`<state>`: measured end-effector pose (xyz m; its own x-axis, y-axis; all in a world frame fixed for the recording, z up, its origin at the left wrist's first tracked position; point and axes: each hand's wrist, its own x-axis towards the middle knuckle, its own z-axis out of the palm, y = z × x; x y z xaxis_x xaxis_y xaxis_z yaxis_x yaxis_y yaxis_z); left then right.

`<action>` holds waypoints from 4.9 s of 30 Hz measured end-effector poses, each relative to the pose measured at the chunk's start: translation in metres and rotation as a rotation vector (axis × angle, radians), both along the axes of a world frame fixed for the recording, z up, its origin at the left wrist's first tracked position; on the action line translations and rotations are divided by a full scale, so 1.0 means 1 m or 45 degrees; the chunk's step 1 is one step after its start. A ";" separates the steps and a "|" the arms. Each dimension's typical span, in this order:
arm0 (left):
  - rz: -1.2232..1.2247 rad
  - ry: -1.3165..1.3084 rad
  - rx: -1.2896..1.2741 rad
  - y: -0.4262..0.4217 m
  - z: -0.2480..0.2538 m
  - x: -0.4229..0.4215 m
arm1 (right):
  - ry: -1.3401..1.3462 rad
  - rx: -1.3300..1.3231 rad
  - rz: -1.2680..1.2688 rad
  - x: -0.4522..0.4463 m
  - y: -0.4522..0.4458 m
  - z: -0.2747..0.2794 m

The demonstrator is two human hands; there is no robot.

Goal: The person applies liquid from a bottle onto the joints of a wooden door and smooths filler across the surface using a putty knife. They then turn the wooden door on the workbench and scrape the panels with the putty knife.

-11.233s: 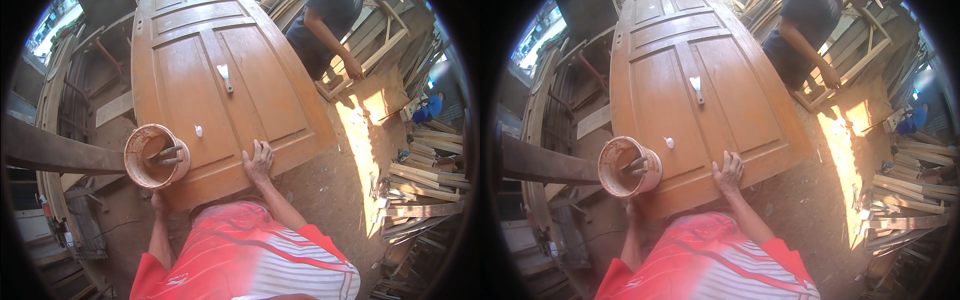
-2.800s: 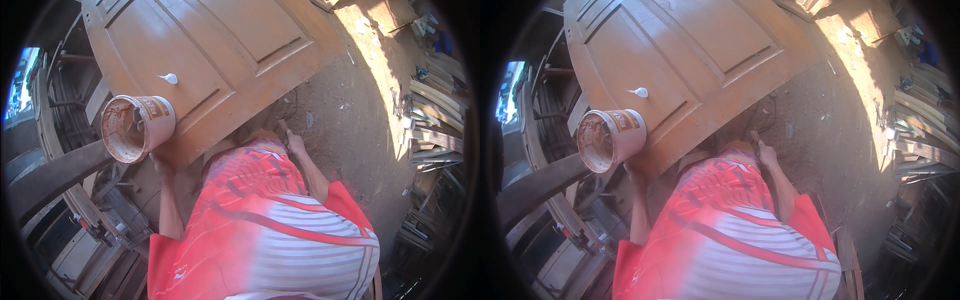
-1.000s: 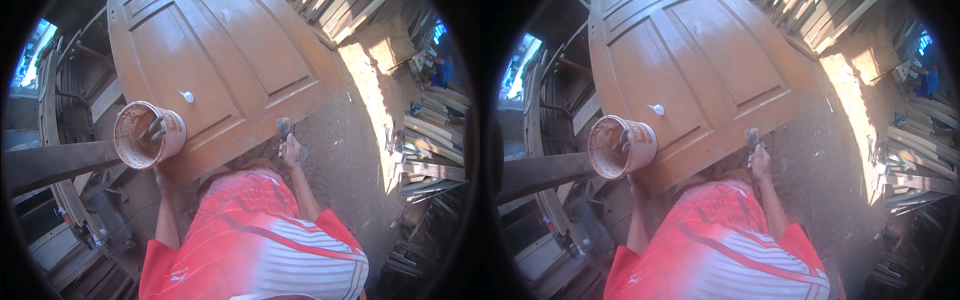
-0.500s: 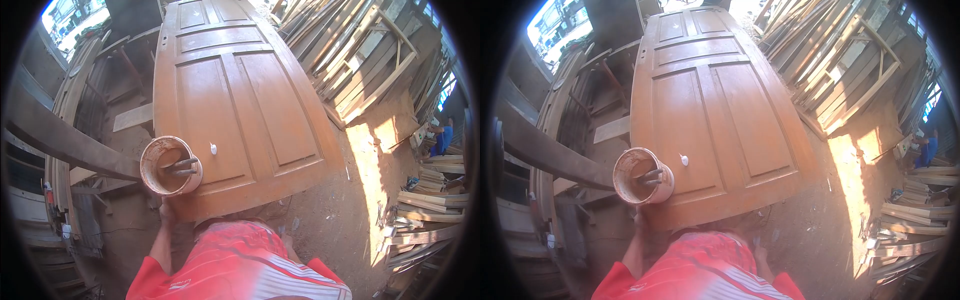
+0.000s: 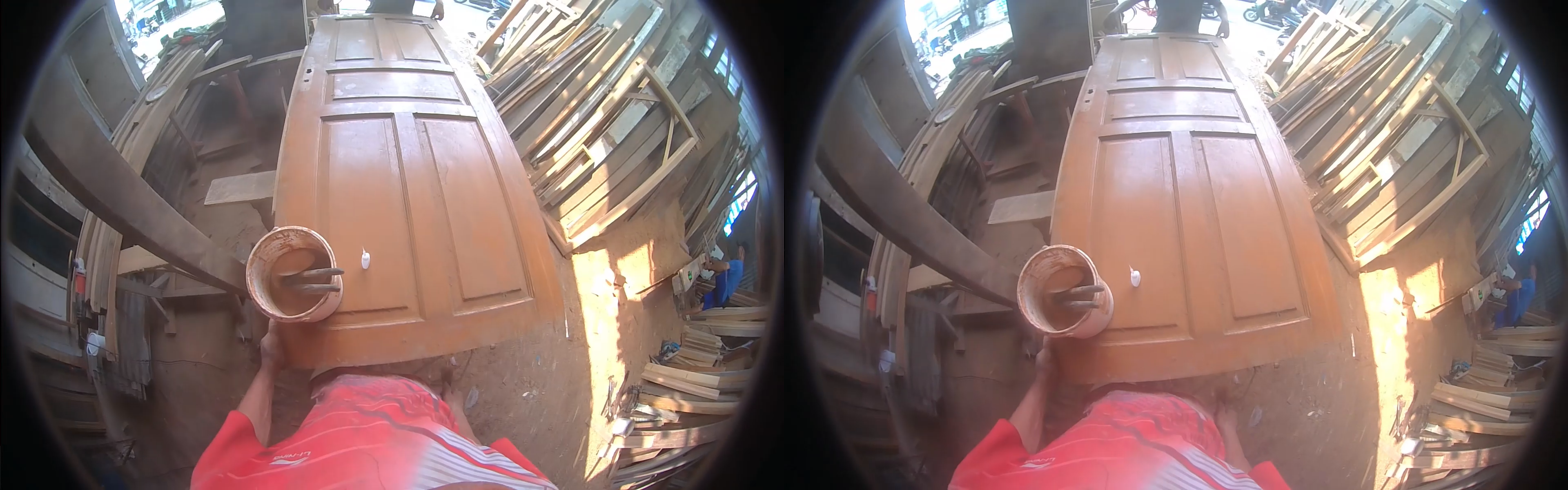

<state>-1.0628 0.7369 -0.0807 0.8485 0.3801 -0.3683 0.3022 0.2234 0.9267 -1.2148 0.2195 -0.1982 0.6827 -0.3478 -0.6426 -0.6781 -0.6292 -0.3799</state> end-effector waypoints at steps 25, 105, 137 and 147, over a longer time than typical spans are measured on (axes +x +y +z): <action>-0.154 0.306 0.453 0.007 0.017 0.001 | -0.395 0.037 -0.953 0.015 -0.025 -0.006; -0.192 0.272 0.896 0.015 -0.023 -0.002 | -1.227 -0.625 -0.328 0.214 0.001 0.171; -0.307 -0.018 1.098 0.022 -0.030 -0.006 | -1.334 -0.675 -0.348 0.216 0.006 0.181; -0.275 0.305 0.880 0.008 0.013 -0.002 | -1.262 -0.689 -0.327 0.211 0.002 0.174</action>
